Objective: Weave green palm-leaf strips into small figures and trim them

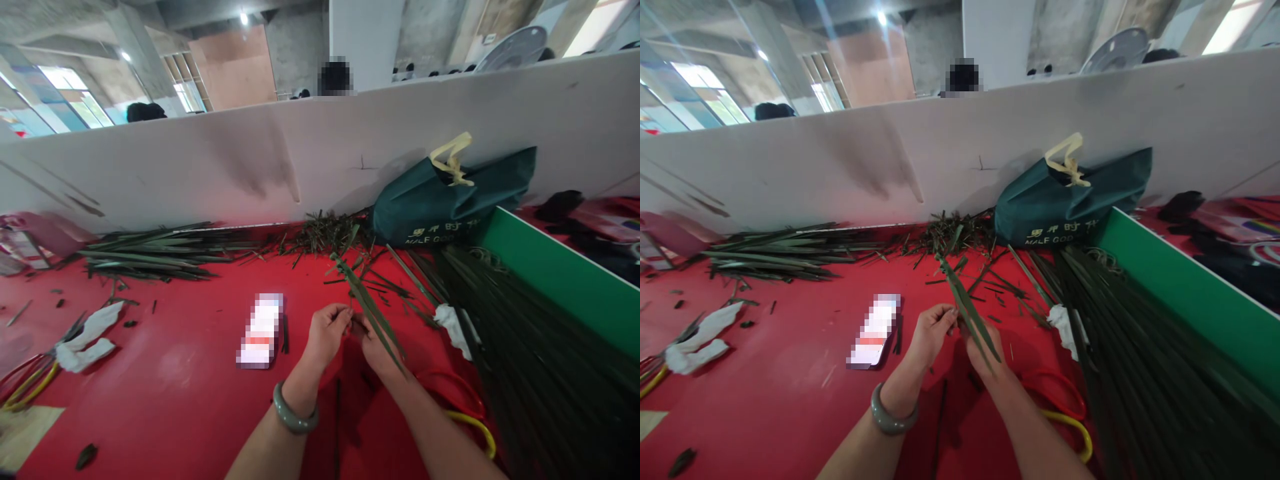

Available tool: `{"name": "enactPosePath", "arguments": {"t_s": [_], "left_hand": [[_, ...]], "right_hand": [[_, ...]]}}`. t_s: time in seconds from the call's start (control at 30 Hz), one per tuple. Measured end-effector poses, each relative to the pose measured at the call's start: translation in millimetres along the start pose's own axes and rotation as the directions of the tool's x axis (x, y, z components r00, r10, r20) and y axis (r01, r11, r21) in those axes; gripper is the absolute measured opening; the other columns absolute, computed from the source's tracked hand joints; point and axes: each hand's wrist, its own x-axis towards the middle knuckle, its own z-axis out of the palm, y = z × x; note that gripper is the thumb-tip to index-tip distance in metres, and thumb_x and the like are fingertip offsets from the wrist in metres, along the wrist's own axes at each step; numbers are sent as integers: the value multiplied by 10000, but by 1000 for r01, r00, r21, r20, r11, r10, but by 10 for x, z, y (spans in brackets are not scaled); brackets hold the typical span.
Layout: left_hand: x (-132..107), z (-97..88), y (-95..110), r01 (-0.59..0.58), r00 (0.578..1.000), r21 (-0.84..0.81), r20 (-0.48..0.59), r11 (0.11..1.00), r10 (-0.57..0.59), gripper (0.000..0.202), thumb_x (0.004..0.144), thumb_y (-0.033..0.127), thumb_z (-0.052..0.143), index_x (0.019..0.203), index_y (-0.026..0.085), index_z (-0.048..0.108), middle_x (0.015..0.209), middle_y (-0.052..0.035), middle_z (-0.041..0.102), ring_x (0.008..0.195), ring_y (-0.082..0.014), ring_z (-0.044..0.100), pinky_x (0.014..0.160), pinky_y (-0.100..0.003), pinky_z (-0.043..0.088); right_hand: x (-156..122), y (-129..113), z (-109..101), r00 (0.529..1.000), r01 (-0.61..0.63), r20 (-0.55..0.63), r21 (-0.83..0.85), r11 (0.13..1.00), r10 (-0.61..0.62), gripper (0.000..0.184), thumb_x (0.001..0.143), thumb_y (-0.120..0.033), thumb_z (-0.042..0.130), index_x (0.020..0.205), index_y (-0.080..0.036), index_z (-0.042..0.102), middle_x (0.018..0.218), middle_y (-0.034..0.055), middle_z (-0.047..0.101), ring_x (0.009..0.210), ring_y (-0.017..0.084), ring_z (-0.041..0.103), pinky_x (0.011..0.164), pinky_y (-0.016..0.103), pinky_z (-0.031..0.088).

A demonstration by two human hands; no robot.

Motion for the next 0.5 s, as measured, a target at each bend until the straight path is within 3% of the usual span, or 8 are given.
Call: {"name": "enactPosePath", "arguments": {"t_s": [0.1,0.3,0.5], "left_hand": [[0,17,6,28,999,-44,33,999,-26,190,719,295,493,649,133,562,521,27,469,484,-72,406,476,-193,318],[21,24,8,89,996,-93,28,992,-86,199,700,287,501,569,138,496,505,36,431,485,-70,391,469,-194,306],[26,16,-31,79,995,-112,64,991,-72,214,724,316,486,631,134,547,523,25,477,482,-73,420,490,-202,334]], "right_hand": [[-4,-34,-24,994,12,105,-41,999,-8,234,760,-240,402,726,-193,628,667,31,645,635,168,580,604,248,457],[-10,-72,-50,982,-38,175,-160,986,67,251,755,-193,373,784,-190,622,714,43,647,683,173,594,639,256,433],[-16,15,-4,991,-22,127,-93,995,34,235,763,-234,386,710,-185,609,667,38,627,648,166,573,620,258,437]]}}
